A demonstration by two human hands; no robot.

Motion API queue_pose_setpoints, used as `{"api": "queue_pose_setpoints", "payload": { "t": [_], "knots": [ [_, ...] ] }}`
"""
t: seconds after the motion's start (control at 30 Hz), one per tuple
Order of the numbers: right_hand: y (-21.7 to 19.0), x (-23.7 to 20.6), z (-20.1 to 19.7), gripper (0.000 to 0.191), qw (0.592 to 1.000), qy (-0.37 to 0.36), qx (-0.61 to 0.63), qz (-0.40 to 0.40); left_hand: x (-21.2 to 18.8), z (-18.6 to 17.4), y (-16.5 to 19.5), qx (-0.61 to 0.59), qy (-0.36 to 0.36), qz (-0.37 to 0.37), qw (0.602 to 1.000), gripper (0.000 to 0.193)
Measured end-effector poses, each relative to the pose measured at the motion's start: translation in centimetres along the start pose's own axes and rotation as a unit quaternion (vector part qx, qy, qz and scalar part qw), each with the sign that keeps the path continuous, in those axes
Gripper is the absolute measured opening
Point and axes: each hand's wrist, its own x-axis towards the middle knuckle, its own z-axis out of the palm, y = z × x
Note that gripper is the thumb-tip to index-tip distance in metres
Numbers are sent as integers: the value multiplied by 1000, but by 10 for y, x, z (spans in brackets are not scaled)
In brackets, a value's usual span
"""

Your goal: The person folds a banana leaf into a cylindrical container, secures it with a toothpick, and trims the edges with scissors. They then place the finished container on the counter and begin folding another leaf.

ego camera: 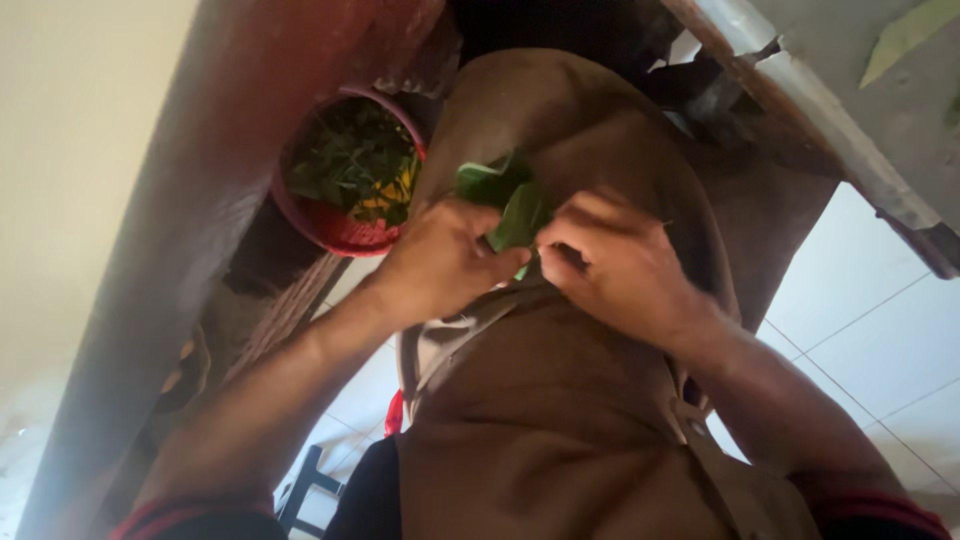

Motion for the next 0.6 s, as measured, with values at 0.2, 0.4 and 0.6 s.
{"api": "queue_pose_setpoints", "payload": {
  "t": [0.2,0.4,0.6],
  "knots": [
    [0,7,-24,10,987,-55,45,-141,6,-3,-6,-1,-68,28,997,19],
    [-18,-7,-21,17,990,39,-93,-97,12,1,-11,-50,-33,-16,998,19],
    [-4,-6,-17,23,998,-29,51,27,14,-10,-27,-195,-92,-104,971,30]
  ]
}}
